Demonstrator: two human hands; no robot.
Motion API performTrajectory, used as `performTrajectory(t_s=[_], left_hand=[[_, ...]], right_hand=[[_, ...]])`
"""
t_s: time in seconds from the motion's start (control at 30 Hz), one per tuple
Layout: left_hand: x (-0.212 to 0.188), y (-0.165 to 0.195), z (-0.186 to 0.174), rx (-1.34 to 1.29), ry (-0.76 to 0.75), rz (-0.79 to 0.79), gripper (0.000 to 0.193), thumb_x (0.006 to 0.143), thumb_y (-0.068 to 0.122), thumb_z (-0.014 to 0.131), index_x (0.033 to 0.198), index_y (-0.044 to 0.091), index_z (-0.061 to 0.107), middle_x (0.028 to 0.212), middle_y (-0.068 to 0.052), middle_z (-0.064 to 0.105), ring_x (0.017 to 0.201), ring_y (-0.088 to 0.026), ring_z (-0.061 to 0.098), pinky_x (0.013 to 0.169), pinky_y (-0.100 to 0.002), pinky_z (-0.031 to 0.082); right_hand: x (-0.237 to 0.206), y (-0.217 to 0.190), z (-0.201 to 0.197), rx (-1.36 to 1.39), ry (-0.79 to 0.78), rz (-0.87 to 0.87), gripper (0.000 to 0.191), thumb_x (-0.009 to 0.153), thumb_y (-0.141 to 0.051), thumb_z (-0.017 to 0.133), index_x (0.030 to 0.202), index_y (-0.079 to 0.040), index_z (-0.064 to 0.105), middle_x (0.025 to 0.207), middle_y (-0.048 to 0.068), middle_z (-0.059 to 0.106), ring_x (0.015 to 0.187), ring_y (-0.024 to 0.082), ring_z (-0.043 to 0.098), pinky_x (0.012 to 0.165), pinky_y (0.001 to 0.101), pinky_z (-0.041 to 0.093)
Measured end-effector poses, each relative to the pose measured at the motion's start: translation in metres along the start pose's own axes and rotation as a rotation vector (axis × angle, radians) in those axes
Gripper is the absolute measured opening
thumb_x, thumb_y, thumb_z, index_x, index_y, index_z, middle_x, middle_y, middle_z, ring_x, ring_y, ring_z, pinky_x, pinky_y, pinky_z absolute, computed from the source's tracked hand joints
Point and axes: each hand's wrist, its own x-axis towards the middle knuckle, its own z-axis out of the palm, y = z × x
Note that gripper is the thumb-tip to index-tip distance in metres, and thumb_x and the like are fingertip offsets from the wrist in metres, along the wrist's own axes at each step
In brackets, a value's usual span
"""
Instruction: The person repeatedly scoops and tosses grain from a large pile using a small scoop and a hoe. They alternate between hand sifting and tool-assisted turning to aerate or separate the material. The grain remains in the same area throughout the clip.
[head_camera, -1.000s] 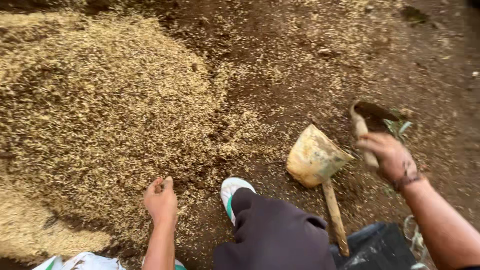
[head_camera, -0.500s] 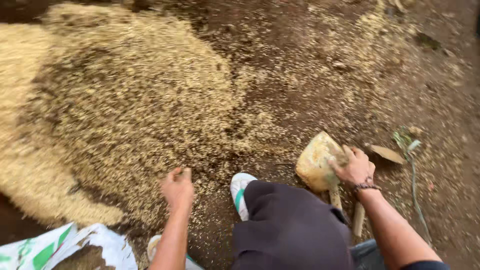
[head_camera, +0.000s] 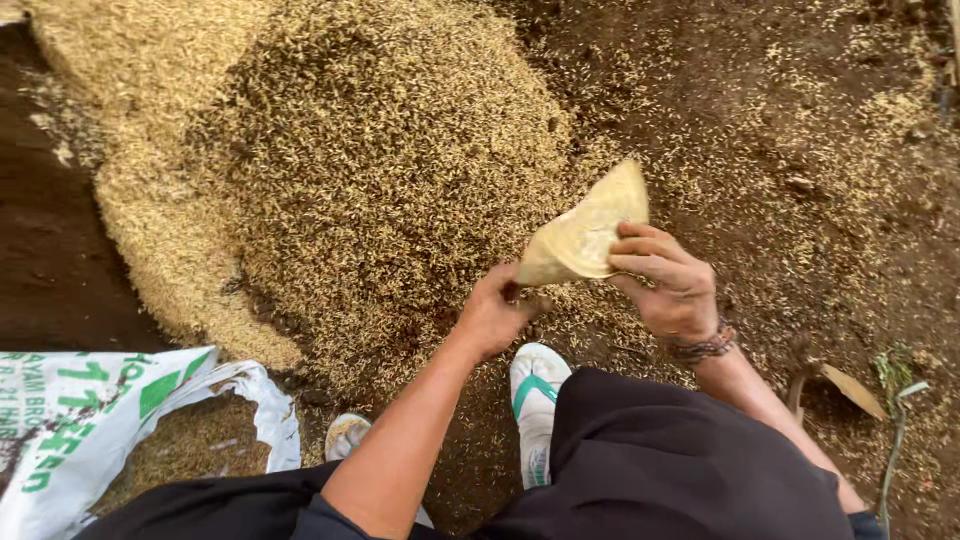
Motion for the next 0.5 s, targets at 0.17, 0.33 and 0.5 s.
performTrajectory(t_s=[0.17,0.33,0.5], left_hand=[[0.005,-0.042,-0.016,0.334,0.258,0.23,0.025,0.082,0.006,0.068,0.106,0.011,0.076,0.12,-0.011,0.071,0.121,-0.03,0.059,0.108,-0.042,0.044],[-0.001,-0.06,0.017,0.597,0.255,0.407,0.038,0.088,-0.008,0.054,0.115,0.011,0.073,0.13,-0.012,0.066,0.134,-0.043,0.043,0.111,-0.044,0.043],[-0.017,-0.058,0.032,0.487,-0.024,0.239,0.061,0.081,0.011,0.067,0.14,0.013,0.052,0.154,-0.017,0.034,0.141,-0.043,0.025,0.115,-0.052,0.027]], right_hand=[[0.012,-0.01,0.033,0.558,0.042,0.642,0.047,0.087,-0.027,0.058,0.134,-0.02,0.051,0.149,0.008,0.042,0.145,0.032,0.032,0.107,0.0583,0.032],[-0.027,0.023,0.081,1.133,0.173,1.309,0.076,0.083,-0.049,0.05,0.148,-0.013,0.037,0.152,0.015,0.044,0.134,0.036,0.044,0.106,0.0546,0.039],[-0.107,0.096,0.059,0.433,0.433,1.601,0.06,0.079,-0.027,0.064,0.128,0.005,0.057,0.131,0.015,0.058,0.113,0.035,0.058,0.094,0.0484,0.047]])
